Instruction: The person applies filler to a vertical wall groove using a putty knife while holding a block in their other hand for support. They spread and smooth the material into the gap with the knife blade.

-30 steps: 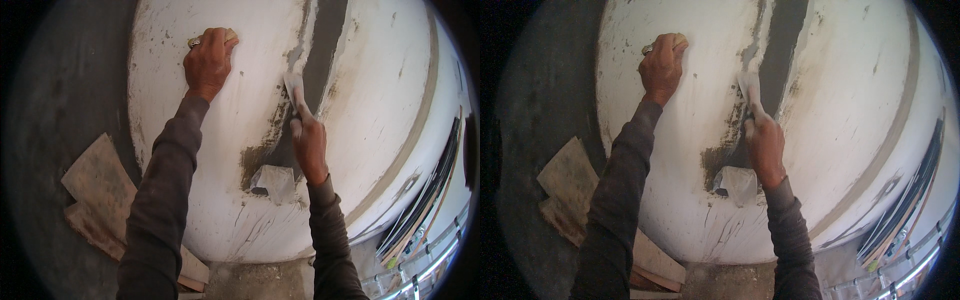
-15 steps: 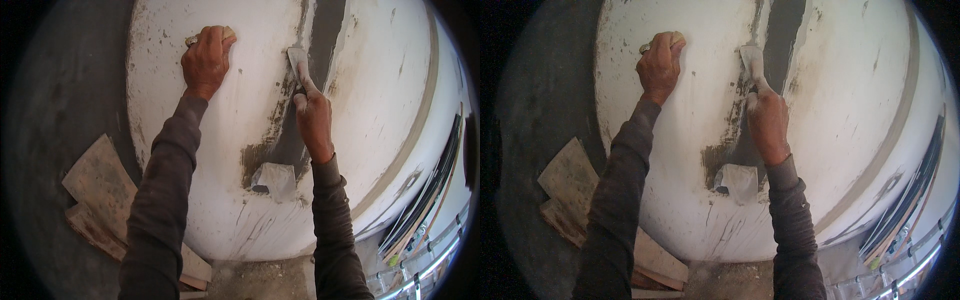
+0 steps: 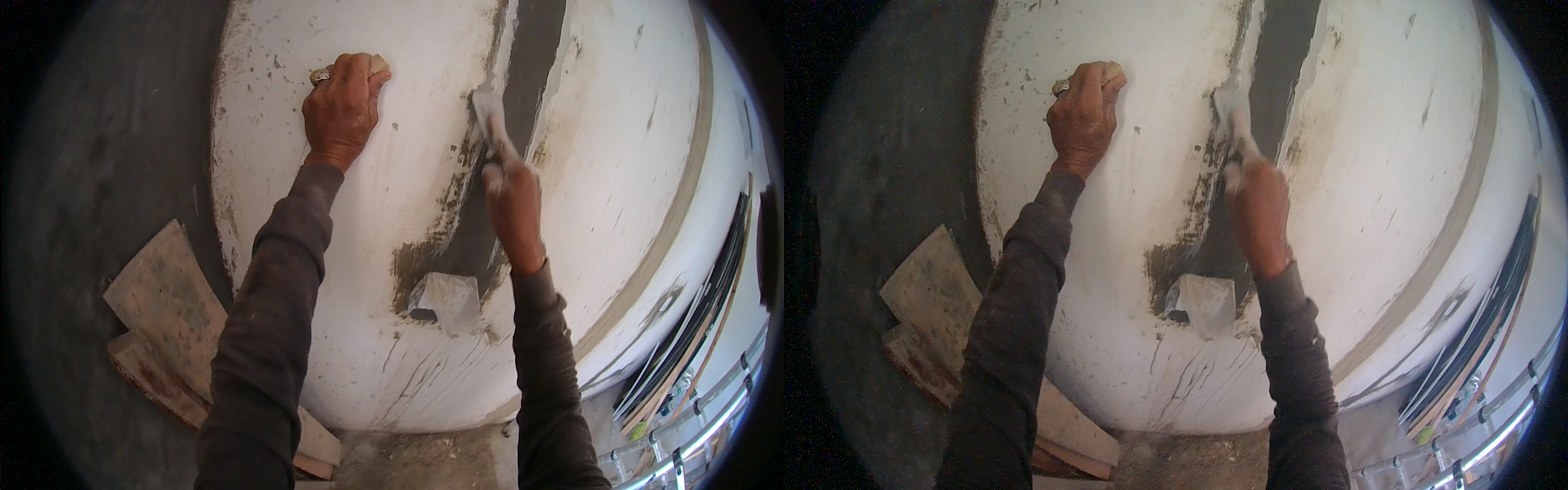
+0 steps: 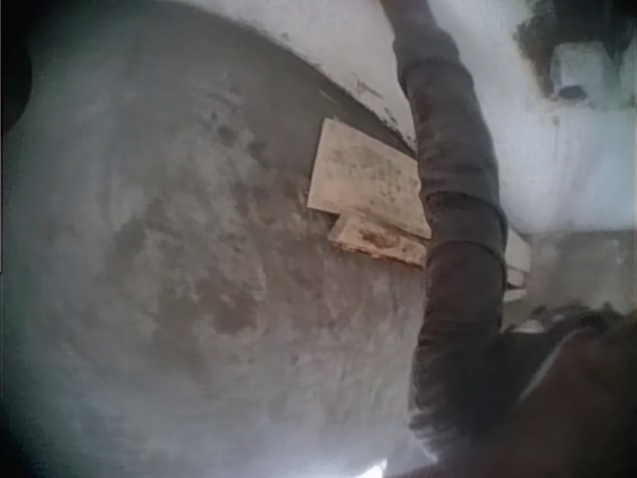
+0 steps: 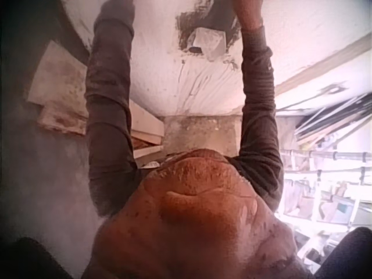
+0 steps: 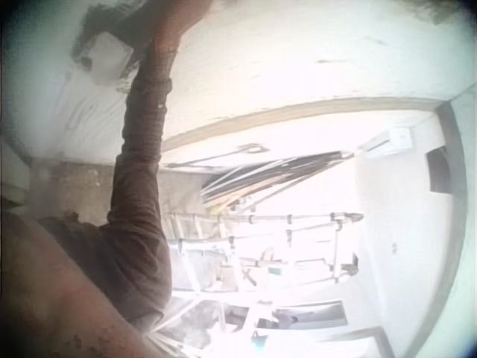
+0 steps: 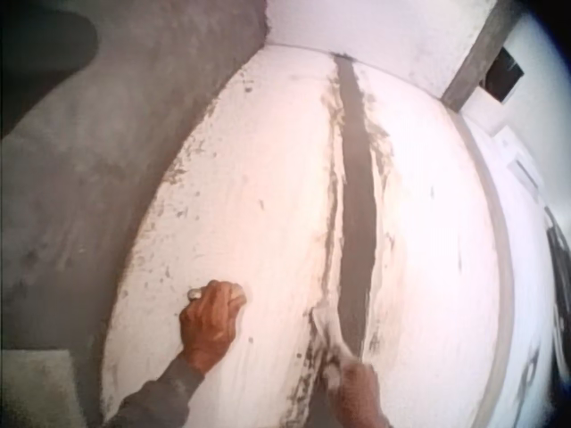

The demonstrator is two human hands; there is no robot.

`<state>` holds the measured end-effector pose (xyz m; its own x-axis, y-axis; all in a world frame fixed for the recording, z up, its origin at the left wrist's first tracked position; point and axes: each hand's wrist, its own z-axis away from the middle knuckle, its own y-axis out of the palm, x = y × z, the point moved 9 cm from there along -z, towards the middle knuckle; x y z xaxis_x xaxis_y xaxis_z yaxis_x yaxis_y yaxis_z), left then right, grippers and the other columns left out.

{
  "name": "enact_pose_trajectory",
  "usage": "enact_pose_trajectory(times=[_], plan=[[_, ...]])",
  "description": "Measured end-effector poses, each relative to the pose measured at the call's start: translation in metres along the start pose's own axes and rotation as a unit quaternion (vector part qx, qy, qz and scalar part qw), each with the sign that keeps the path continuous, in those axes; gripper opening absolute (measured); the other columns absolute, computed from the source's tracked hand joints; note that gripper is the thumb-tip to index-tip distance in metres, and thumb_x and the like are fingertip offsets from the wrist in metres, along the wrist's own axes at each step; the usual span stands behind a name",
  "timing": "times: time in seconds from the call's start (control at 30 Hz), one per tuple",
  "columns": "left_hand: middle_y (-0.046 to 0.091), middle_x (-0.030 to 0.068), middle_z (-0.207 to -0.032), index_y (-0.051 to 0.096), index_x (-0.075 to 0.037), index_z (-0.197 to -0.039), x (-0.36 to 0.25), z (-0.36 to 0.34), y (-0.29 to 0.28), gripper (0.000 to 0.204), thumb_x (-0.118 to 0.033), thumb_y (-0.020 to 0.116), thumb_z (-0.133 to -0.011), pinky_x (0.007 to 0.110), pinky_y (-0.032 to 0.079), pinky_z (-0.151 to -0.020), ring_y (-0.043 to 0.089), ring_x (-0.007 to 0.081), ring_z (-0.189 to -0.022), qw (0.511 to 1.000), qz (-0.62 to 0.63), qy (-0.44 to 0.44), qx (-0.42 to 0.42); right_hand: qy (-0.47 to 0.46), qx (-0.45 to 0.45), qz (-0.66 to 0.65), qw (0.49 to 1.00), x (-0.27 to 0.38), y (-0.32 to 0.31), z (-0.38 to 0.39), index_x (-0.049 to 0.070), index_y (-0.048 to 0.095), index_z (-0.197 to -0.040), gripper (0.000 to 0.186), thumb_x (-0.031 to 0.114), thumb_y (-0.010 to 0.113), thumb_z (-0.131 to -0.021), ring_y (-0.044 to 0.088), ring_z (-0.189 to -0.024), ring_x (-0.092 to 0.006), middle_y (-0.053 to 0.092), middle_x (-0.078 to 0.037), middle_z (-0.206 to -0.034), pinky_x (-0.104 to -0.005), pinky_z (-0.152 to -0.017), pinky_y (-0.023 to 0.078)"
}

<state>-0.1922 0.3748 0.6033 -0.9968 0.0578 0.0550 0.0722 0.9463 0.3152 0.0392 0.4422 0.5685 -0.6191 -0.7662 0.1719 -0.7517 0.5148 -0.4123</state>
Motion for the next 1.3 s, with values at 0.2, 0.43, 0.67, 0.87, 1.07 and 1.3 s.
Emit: enact_pose_trajectory(times=[0.2,0.43,0.67,0.87,1.07,1.3], plan=[[0.065,0.0050,-0.096,0.055,-0.010,-0.103,0.002,-0.001,-0.001,0.026,-0.033,0.066,-0.098,0.035,0.057,-0.057,0.069,0.0251,-0.068,1.000,-0.007,0.009,-0.008,0.014,0.044,-0.012,0.999,0.010,-0.008,-0.005,0.017,0.043,-0.155,0.073,0.000,0.051,-0.085,0.064,-0.068,-0.0298,0.062,-0.028,-0.082,-0.0367,-0.078,0.053],[0.065,0.0049,-0.095,0.055,-0.010,-0.101,-0.001,0.000,0.000,0.025,-0.033,0.064,-0.098,0.036,0.057,-0.057,0.069,0.0257,-0.069,1.000,0.006,0.005,-0.009,-0.012,0.017,-0.037,0.999,-0.001,0.000,0.012,0.018,0.044,-0.155,0.072,0.001,0.051,-0.085,0.060,-0.066,-0.0288,0.067,-0.030,-0.095,-0.0352,-0.078,0.053],[0.066,0.0056,-0.096,0.056,-0.010,-0.105,0.002,-0.001,0.002,0.024,-0.032,0.064,-0.099,0.036,0.057,-0.060,0.069,0.0250,-0.072,1.000,-0.009,-0.003,0.016,-0.012,-0.003,-0.054,0.998,-0.005,-0.005,-0.031,0.016,0.045,-0.154,0.071,0.000,0.052,-0.085,0.059,-0.066,-0.0306,0.066,-0.030,-0.096,-0.0367,-0.077,0.053],[0.068,0.0077,-0.101,0.058,-0.008,-0.112,0.005,-0.001,0.002,0.026,-0.031,0.061,-0.101,0.037,0.057,-0.065,0.070,0.0245,-0.079,0.998,-0.028,-0.022,0.050,0.022,0.047,-0.014,0.999,0.006,0.001,0.003,0.012,0.046,-0.153,0.068,0.002,0.052,-0.086,0.061,-0.069,-0.0333,0.064,-0.031,-0.093,-0.0396,-0.077,0.052],[0.068,0.0071,-0.101,0.059,-0.008,-0.112,0.002,0.001,0.007,0.025,-0.031,0.061,-0.101,0.036,0.057,-0.064,0.070,0.0239,-0.079,0.999,-0.021,-0.010,0.041,-0.056,-0.012,-0.027,0.998,0.014,-0.021,-0.052,0.015,0.045,-0.154,0.068,0.004,0.053,-0.087,0.070,-0.083,-0.0381,0.066,-0.032,-0.097,-0.0431,-0.083,0.054],[0.067,0.0065,-0.097,0.059,-0.008,-0.111,0.004,0.002,0.003,0.025,-0.031,0.062,-0.101,0.035,0.057,-0.062,0.070,0.0237,-0.076,0.999,-0.025,-0.011,0.031,0.012,0.048,-0.005,0.999,0.007,0.000,-0.003,0.015,0.042,-0.156,0.071,0.004,0.053,-0.087,0.068,-0.078,-0.0399,0.065,-0.033,-0.095,-0.0447,-0.079,0.053]])
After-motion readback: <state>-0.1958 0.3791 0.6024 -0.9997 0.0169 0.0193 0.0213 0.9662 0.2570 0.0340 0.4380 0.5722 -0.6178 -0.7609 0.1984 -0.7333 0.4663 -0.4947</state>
